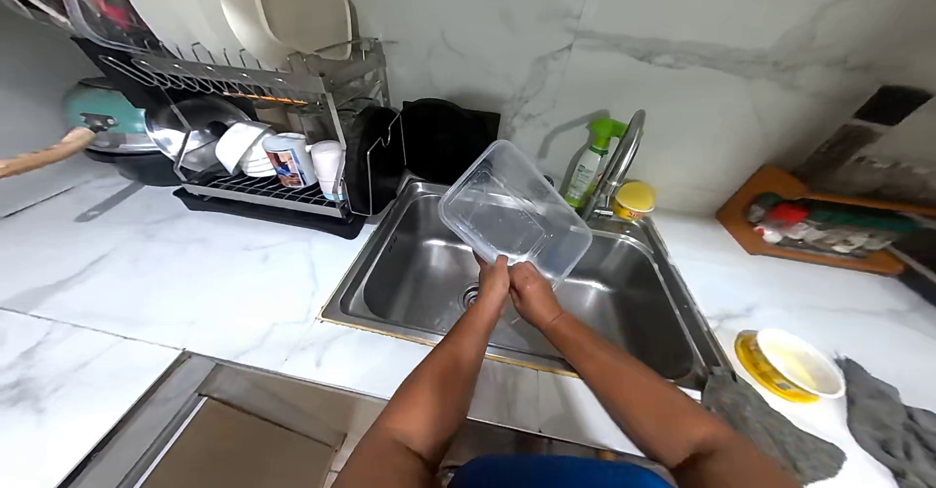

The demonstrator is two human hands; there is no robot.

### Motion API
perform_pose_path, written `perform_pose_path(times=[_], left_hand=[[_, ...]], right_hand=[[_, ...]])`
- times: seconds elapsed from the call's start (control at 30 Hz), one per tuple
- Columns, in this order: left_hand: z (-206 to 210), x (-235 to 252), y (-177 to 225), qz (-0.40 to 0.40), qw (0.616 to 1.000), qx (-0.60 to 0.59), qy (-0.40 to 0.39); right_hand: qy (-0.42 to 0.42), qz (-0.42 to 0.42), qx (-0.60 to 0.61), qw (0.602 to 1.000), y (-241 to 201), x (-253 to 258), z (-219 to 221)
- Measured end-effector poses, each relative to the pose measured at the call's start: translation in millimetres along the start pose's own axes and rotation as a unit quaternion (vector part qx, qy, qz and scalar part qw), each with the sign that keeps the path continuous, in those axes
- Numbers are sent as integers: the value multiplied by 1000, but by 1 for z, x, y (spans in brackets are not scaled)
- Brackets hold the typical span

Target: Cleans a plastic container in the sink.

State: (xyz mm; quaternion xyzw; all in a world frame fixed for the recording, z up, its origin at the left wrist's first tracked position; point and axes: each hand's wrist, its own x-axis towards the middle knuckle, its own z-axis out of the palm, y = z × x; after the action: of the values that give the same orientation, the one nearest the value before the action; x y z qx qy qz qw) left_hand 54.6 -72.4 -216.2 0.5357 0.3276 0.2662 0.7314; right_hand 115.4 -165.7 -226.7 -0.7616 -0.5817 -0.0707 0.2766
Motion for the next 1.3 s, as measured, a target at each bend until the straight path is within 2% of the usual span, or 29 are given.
perform_pose_path(times=[0.07,0.13,0.2,0.27,0.3,0.4,0.43,0.53,0.57,0.63,0.7,0.77,0.83,0.9,1.03,1.13,1.2,1.3], left_hand=[[-12,2,6,-6,999,43,19],[-16,5,9,-5,997,71,11],[-16,3,12,12,996,87,-20],[-17,3,10,15,995,88,-35],[-16,4,6,-6,995,85,-43],[-13,2,4,-65,994,69,-59],[-15,3,5,-60,994,72,-51],[-21,8,4,-20,997,74,-10],[-22,9,3,-5,997,74,-4],[-19,10,6,29,998,61,0],[-13,7,6,36,999,28,0],[-9,2,9,34,999,-22,-13],[-8,1,8,41,998,-40,-25],[-8,0,6,44,998,-40,-31],[-21,9,3,72,995,-43,-44],[-27,10,6,80,995,-45,-32],[-28,13,10,61,997,-44,-19],[-20,8,2,41,998,-32,-23]], right_hand=[[-137,-14,-39,990,10,-8,-7],[-205,-25,-109,972,23,-14,-6],[-164,-55,-159,972,29,-19,-2],[-40,-117,-169,978,24,-14,1],[-8,-123,-159,980,15,-9,-1],[-13,-92,-117,989,-6,-4,5],[-49,-87,-98,990,-5,-3,4],[-250,-40,21,967,17,11,-28],[-291,-11,36,956,29,20,-39],[-319,61,-12,946,46,41,-58],[-309,135,-87,937,50,54,-61],[-240,181,-112,947,39,61,-48],[-159,199,-81,964,17,66,-31],[-117,197,-46,972,-4,72,-13],[-138,201,62,968,-12,71,-1],[-154,148,144,966,-17,51,-4],[-183,110,132,968,-17,47,-10],[-221,151,62,962,-6,56,-5]])
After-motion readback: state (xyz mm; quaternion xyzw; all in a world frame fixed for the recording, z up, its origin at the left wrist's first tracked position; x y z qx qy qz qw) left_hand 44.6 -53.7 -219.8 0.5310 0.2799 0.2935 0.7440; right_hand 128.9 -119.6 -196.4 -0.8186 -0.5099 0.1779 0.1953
